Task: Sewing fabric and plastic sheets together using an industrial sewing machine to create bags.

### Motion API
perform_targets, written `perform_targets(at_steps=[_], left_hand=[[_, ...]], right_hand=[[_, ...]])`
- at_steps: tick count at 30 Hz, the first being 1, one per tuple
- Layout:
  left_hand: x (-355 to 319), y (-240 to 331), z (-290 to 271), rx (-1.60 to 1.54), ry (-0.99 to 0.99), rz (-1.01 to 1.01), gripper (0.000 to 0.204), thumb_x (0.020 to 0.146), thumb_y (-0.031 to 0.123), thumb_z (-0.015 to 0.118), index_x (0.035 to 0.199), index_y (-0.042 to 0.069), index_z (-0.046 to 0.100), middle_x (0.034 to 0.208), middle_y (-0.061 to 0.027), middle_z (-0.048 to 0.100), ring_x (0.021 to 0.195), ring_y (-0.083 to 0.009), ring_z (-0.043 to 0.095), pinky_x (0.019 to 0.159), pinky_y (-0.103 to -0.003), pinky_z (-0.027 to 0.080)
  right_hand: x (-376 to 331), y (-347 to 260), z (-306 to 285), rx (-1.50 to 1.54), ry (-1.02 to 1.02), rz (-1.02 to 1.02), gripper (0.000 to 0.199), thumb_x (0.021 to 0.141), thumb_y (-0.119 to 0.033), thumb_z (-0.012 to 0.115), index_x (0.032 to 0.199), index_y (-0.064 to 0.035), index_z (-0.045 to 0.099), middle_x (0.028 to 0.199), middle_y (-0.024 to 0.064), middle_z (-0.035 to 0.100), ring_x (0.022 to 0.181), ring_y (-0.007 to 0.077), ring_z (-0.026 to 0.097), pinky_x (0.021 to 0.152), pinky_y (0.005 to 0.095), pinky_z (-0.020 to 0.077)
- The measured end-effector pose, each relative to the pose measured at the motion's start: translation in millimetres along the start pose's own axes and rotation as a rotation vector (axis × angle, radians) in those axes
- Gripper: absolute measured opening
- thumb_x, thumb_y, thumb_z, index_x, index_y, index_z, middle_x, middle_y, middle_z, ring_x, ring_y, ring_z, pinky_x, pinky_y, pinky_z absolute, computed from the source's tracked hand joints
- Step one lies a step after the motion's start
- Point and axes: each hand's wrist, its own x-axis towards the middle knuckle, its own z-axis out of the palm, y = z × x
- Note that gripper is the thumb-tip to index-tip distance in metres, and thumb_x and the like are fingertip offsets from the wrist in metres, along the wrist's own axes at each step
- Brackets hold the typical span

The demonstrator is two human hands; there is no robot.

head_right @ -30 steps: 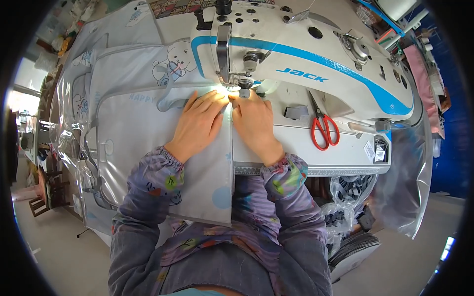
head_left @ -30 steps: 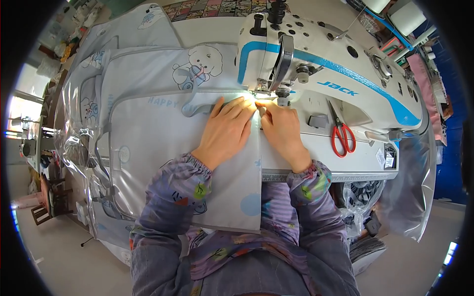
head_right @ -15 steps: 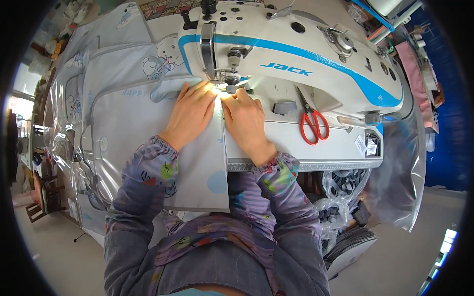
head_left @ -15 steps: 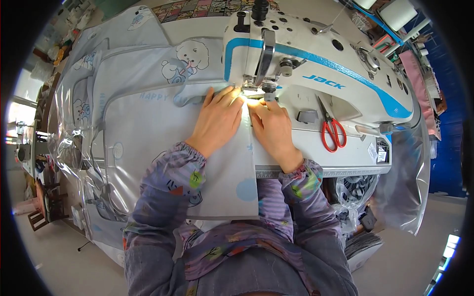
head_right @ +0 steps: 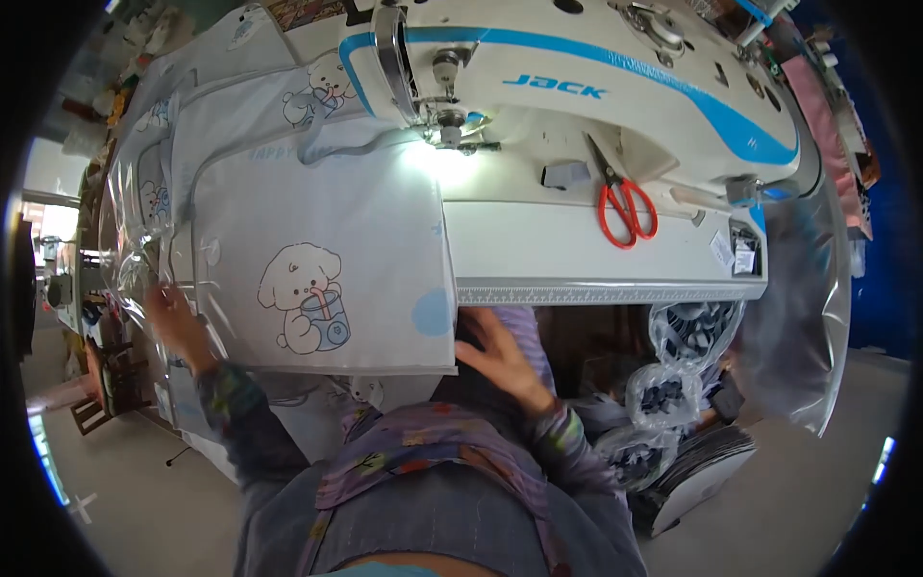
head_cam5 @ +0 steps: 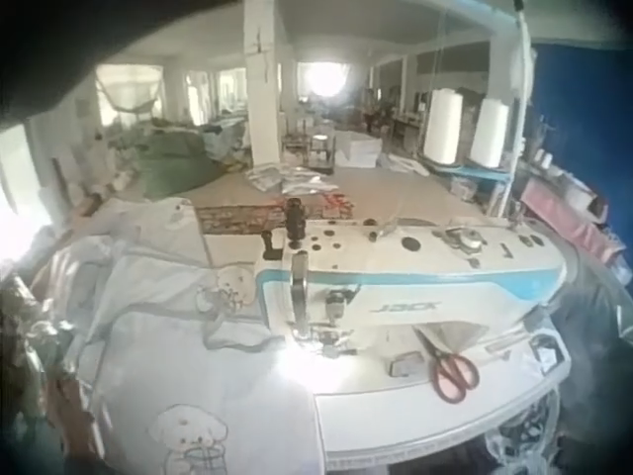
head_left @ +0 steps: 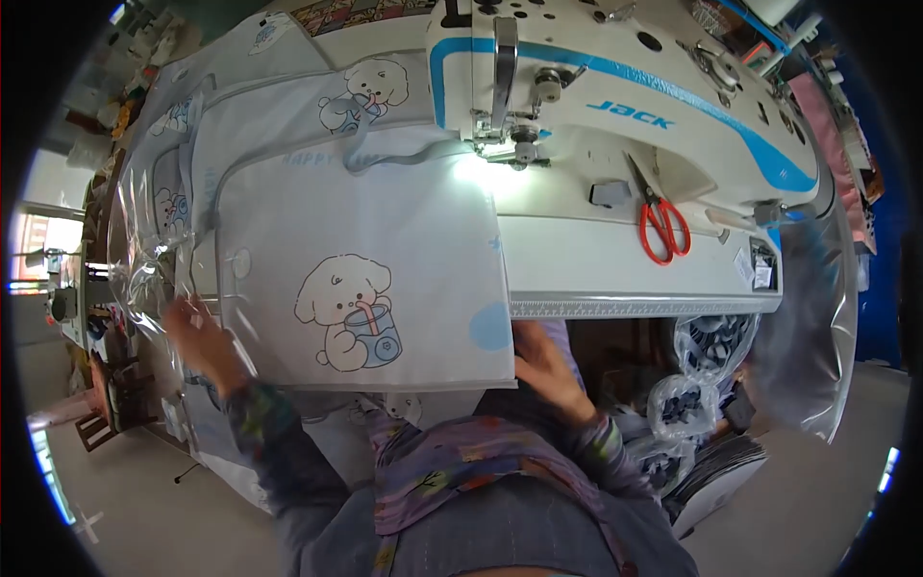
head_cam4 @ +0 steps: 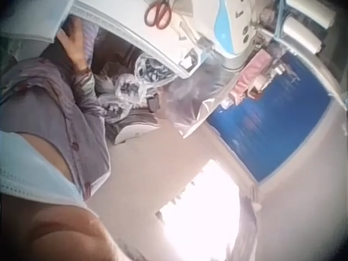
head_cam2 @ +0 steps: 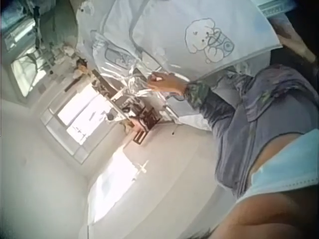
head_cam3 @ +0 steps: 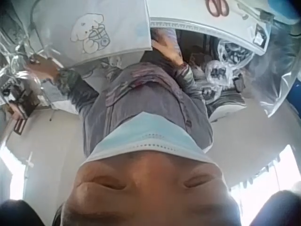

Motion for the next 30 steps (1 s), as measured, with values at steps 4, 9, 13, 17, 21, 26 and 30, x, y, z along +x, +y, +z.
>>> perform_targets(at_steps=[4, 9, 13, 17, 21, 26, 30], left_hand=[[-15.9, -133.5, -55.7, 0.586, -0.313, -0.419, 0.064, 0.099, 0.060, 0.052, 0.098, -0.003, 0.065, 0.085, -0.0244, 0.064, 0.086, -0.0452, 0.064, 0.081, -0.055, 0.047], [-39.9, -217.4, -21.8, -0.077, -0.622, -0.701, 0.075, 0.100, 0.065, 0.043, 0.106, -0.007, 0.065, 0.099, -0.0262, 0.068, 0.093, -0.0353, 0.069, 0.079, -0.046, 0.053], [-62.6, -228.6, 12.4, -0.666, -0.389, -0.126, 0.061, 0.103, 0.052, 0.050, 0.111, -0.007, 0.066, 0.100, -0.0204, 0.071, 0.089, -0.0276, 0.068, 0.079, -0.039, 0.054], [-62.8, -219.2, 33.3, -0.770, -0.340, -0.277, 0.056, 0.102, 0.047, 0.052, 0.111, -0.006, 0.067, 0.100, -0.0191, 0.071, 0.088, -0.0267, 0.067, 0.080, -0.038, 0.054], [-49.7, -203.1, 49.2, -0.837, -0.291, -0.364, 0.051, 0.102, 0.042, 0.054, 0.111, -0.006, 0.068, 0.100, -0.0177, 0.071, 0.088, -0.0257, 0.067, 0.080, -0.038, 0.054], [-29.4, -189.2, 39.5, -0.903, -0.260, -0.412, 0.045, 0.102, 0.036, 0.057, 0.111, -0.006, 0.068, 0.100, -0.0160, 0.071, 0.088, -0.0246, 0.066, 0.081, -0.037, 0.054], [17.7, -196.6, -0.9, -0.521, 0.016, -0.480, 0.036, 0.101, 0.028, 0.061, 0.111, -0.005, 0.070, 0.099, -0.0141, 0.072, 0.088, -0.0225, 0.065, 0.081, -0.037, 0.054]], right_hand=[[13.3, -9.3, 14.4, 0.167, -0.207, 0.135, 0.033, 0.093, -0.004, 0.069, 0.126, 0.0013, 0.065, 0.118, 0.0072, 0.069, 0.110, 0.0150, 0.063, 0.094, 0.0328, 0.0523], [-40.8, -47.1, 22.0, -0.131, -0.385, 0.336, 0.023, 0.093, -0.005, 0.071, 0.115, 0.0012, 0.069, 0.096, 0.0006, 0.073, 0.091, 0.0053, 0.061, 0.077, 0.0278, 0.0530], [-58.2, -51.4, 11.0, 0.079, -0.156, 0.430, 0.024, 0.091, -0.007, 0.073, 0.113, 0.0019, 0.068, 0.091, 0.0051, 0.073, 0.083, 0.0104, 0.066, 0.073, 0.0285, 0.0520], [-17.1, -75.2, 1.9, -0.725, 0.005, -0.039, 0.039, 0.085, -0.003, 0.072, 0.123, -0.0009, 0.064, 0.100, 0.0168, 0.070, 0.090, 0.0333, 0.069, 0.082, 0.0367, 0.0555], [61.3, -115.0, 8.2, -0.998, 0.129, -0.649, 0.053, 0.074, 0.003, 0.071, 0.126, -0.0039, 0.064, 0.115, 0.0147, 0.069, 0.115, 0.0348, 0.062, 0.097, 0.0404, 0.0514], [110.0, -108.3, 33.9, -1.042, 0.028, -0.750, 0.047, 0.072, 0.003, 0.071, 0.119, -0.0027, 0.068, 0.120, 0.0139, 0.069, 0.119, 0.0338, 0.062, 0.099, 0.0415, 0.0524], [94.2, -85.8, 42.6, -0.929, 0.075, -0.657, 0.041, 0.075, 0.001, 0.070, 0.116, -0.0016, 0.069, 0.120, 0.0158, 0.070, 0.119, 0.0345, 0.064, 0.098, 0.0409, 0.0546]])
